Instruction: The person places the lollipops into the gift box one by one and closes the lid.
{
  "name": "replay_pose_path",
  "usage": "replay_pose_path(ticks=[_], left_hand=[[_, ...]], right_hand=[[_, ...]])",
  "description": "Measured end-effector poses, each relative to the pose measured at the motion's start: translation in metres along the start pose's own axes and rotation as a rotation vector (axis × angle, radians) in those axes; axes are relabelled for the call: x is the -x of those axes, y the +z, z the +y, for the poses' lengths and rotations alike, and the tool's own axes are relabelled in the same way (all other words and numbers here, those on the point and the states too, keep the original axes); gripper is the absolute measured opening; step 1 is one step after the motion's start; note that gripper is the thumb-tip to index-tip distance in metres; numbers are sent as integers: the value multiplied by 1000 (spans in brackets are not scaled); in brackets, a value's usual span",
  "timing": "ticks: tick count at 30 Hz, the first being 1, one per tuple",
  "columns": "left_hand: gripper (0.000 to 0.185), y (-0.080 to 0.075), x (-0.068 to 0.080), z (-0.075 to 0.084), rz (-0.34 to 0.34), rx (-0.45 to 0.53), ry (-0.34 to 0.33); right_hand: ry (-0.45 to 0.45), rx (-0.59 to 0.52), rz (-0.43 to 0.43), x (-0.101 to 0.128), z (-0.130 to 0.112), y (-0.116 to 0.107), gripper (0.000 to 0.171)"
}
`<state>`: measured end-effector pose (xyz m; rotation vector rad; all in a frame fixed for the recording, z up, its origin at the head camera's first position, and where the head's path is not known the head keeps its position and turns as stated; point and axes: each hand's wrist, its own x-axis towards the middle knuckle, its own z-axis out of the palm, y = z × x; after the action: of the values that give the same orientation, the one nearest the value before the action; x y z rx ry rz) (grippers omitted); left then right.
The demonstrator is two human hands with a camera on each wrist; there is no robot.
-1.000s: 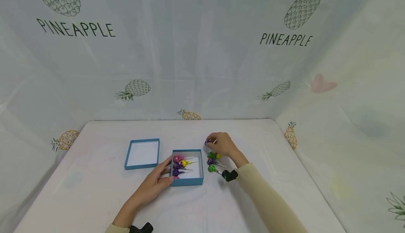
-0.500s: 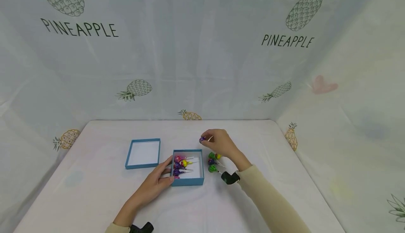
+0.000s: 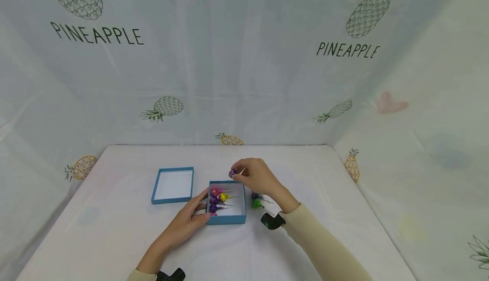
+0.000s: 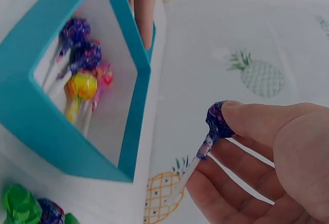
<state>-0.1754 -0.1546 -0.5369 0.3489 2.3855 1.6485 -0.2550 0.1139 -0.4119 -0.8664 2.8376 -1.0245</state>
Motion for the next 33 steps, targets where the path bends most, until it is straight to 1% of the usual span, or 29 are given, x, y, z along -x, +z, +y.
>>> replay_pose_path(ticks=[8,19,23,28,33], left_hand=[[75,0,1,1,-7,12,8],[75,-2,2,2,-16,33,28],[75,-3,1,0,-21,26,43],[74,-3,1,0,-28,42,49],[74,-2,2,2,-33,56,46]], right_hand=[[-1,-21,-47,1,-8,12,20],[-69,-14,-89,2,-10,34,19],[-53,-28,-118,2,-10,43,20],[-22,-5,-163,3,-8,55,22],[-23,34,-182,5,-6,65,14]])
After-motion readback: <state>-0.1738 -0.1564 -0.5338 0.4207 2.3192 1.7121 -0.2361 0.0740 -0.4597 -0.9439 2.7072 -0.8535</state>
